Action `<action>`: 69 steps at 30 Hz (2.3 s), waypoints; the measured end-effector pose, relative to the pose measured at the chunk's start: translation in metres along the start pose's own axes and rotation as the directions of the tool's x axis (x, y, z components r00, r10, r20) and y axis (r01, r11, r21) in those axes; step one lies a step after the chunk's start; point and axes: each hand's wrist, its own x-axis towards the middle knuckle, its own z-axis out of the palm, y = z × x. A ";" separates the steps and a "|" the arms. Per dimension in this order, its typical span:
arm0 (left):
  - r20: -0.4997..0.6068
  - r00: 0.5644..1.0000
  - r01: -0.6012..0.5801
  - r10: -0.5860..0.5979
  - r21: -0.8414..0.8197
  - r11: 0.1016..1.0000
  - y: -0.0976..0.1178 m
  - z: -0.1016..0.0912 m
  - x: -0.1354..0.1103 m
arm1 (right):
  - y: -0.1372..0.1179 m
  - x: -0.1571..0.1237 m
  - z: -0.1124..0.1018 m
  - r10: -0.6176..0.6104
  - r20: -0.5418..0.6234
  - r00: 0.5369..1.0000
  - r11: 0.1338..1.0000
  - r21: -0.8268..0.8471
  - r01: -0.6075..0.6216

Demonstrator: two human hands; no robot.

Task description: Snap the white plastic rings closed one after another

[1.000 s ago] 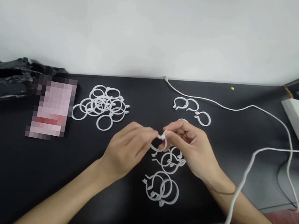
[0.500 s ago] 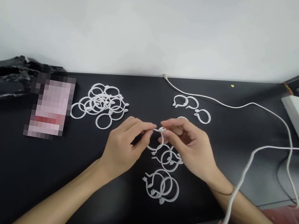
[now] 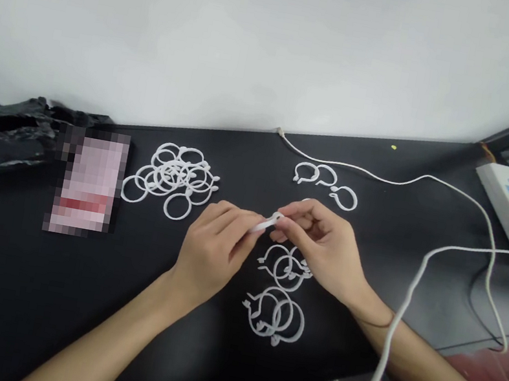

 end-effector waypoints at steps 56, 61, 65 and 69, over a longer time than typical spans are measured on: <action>-0.039 0.998 -0.038 0.043 0.103 0.994 0.014 0.002 -0.005 | 0.008 -0.008 0.008 -0.317 0.153 0.936 0.815 -0.460 0.351; -0.045 0.999 0.033 -0.027 0.121 0.992 0.014 0.001 -0.005 | 0.007 -0.006 0.006 -0.322 0.083 0.943 0.824 -0.465 0.322; -0.020 0.992 0.123 -0.122 0.095 0.988 0.012 -0.001 -0.005 | 0.003 -0.005 0.004 -0.301 0.037 0.953 0.867 -0.406 0.290; 0.026 0.989 0.141 -0.144 0.075 0.987 0.008 -0.002 -0.004 | 0.002 -0.007 0.004 -0.239 0.050 0.970 0.940 -0.238 0.244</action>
